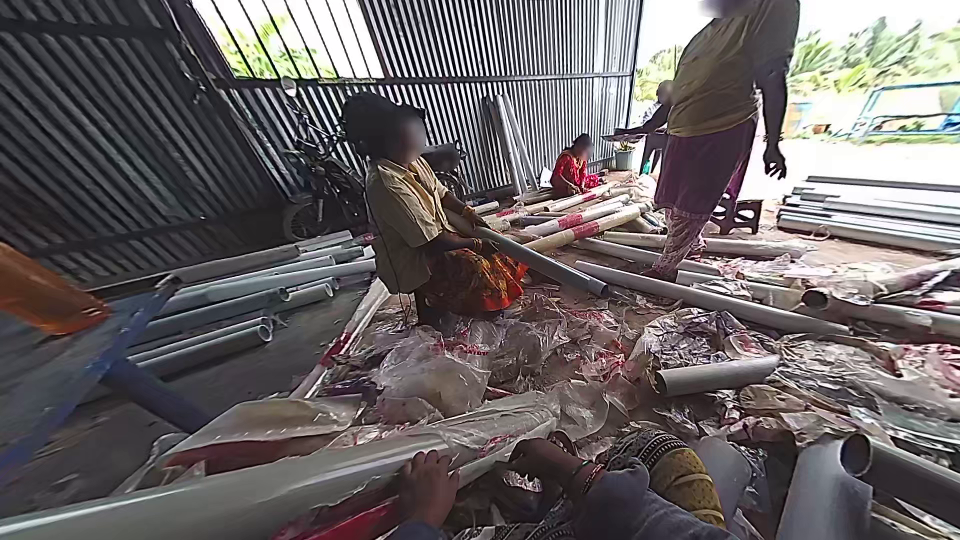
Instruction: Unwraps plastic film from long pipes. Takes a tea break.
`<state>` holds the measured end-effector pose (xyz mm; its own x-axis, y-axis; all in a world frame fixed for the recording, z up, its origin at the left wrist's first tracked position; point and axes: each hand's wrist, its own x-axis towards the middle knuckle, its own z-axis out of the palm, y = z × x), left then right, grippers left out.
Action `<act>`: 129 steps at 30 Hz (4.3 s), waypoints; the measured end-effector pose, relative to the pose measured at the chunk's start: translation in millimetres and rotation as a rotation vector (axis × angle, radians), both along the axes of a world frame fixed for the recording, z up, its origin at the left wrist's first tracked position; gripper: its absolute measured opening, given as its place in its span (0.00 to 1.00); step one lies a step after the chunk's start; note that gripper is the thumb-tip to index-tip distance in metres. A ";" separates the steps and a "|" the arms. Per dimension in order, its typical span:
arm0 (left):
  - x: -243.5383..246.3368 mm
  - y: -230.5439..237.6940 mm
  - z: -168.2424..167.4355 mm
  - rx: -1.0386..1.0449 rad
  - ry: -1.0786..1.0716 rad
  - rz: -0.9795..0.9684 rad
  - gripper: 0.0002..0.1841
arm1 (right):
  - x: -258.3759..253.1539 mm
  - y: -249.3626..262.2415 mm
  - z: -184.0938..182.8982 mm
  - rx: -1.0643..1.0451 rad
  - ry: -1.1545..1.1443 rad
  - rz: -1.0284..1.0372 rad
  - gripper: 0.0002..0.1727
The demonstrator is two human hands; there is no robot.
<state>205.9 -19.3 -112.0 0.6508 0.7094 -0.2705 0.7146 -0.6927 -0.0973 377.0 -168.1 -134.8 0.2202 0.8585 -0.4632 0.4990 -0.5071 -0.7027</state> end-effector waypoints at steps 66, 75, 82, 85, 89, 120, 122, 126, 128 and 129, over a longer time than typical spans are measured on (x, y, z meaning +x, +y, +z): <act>0.4 -3.8 6.7 -0.022 0.012 0.007 0.24 | -3.0 -2.2 3.5 -0.032 0.012 -0.008 0.22; -0.3 -4.0 6.2 -0.015 0.009 0.003 0.25 | -3.0 -2.4 3.6 -0.026 0.018 -0.012 0.22; 0.0 -2.8 4.9 -0.020 0.012 0.002 0.24 | -2.5 -1.7 3.5 -0.034 0.004 0.002 0.22; 0.4 -3.4 6.7 -0.019 0.026 -0.001 0.25 | -3.1 -2.0 4.3 -0.032 0.006 -0.005 0.22; 0.4 -5.2 9.6 -0.008 0.040 -0.008 0.26 | -3.5 -2.7 5.3 -0.037 0.019 -0.021 0.22; 0.0 -5.7 11.5 -0.038 0.025 0.007 0.25 | -4.7 -1.7 6.6 -0.053 0.008 -0.015 0.22; -0.4 -6.3 11.9 -0.041 0.019 0.006 0.25 | -4.7 -1.9 6.1 -0.050 0.006 -0.012 0.22; -0.1 -6.4 12.4 -0.043 0.018 0.007 0.25 | -4.1 -2.0 6.3 -0.052 0.012 -0.007 0.22; 0.0 -6.0 12.0 -0.040 0.025 0.006 0.25 | -4.5 -2.1 7.1 -0.057 0.013 -0.012 0.22; 0.2 -5.6 11.6 -0.041 0.028 0.006 0.26 | -4.7 -2.2 7.6 -0.057 0.014 -0.016 0.22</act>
<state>206.1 -24.9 -100.4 0.6384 0.7010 -0.3178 0.7161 -0.6923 -0.0886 372.3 -170.3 -127.2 0.2264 0.8269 -0.5148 0.4807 -0.5545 -0.6793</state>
